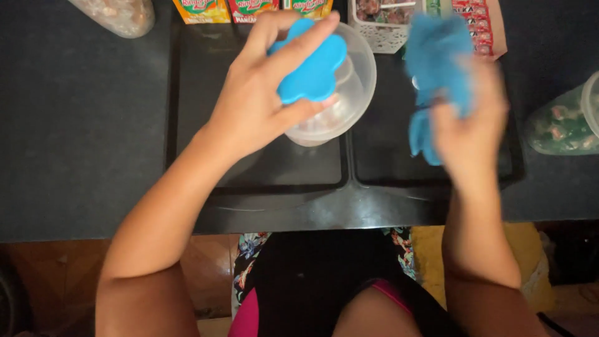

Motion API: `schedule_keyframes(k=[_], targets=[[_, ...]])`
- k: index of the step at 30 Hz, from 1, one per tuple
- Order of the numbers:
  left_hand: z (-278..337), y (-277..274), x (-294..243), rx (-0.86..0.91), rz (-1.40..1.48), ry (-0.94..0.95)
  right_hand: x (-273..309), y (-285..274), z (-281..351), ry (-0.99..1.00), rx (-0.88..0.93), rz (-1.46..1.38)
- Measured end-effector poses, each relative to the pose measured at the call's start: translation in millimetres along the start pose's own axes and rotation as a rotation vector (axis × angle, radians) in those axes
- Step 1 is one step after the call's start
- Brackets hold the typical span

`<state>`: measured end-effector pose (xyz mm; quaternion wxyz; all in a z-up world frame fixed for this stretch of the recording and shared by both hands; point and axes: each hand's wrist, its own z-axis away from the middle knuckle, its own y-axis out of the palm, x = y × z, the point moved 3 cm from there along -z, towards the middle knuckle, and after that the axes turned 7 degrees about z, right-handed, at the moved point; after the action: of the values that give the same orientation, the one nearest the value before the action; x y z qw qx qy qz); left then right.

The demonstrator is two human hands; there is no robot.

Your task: Cleaning and organizing a checkout counter by picking up loose candies, wiping down containers with a cloth, and neatly arranging product boxes on a tray.

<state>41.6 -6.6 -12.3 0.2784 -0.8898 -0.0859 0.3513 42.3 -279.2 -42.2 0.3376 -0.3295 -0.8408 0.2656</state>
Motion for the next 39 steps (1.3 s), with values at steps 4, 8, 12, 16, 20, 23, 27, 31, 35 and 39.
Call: schedule_keyframes(k=[4,8,12,16,20,23,27,31,35,39], targets=[[-6.9,13.7,19.1,-0.021,0.008,-0.035,-26.4,59.0,27.8,-0.033,0.47,0.284],[-4.9,23.0,26.7,0.006,-0.035,-0.078,-13.5,56.8,28.2,0.102,1.037,0.14],[-4.3,27.2,24.4,0.04,-0.092,-0.228,-2.6,38.7,9.3,0.15,0.641,-0.104],[-3.0,29.4,26.2,0.044,-0.12,-0.233,17.8,49.4,1.1,0.125,0.585,-0.548],[-1.7,24.1,26.0,0.0,-0.098,-0.206,25.5,57.7,-0.1,0.069,0.634,-0.463],[0.9,25.2,29.5,0.0,-0.095,-0.249,28.1,60.2,0.6,0.072,0.65,-0.432],[2.3,27.6,26.8,-0.006,-0.074,-0.27,35.0,60.2,1.0,0.183,0.663,-0.55],[6.0,31.7,30.3,-0.012,-0.129,-0.272,32.7,63.9,4.2,0.162,0.644,-0.544],[9.6,35.4,33.7,-0.032,-0.111,-0.25,27.9,70.9,11.0,0.077,0.595,-0.526],[9.6,39.7,35.0,-0.064,-0.097,-0.249,29.2,74.6,13.7,0.088,0.56,-0.575]])
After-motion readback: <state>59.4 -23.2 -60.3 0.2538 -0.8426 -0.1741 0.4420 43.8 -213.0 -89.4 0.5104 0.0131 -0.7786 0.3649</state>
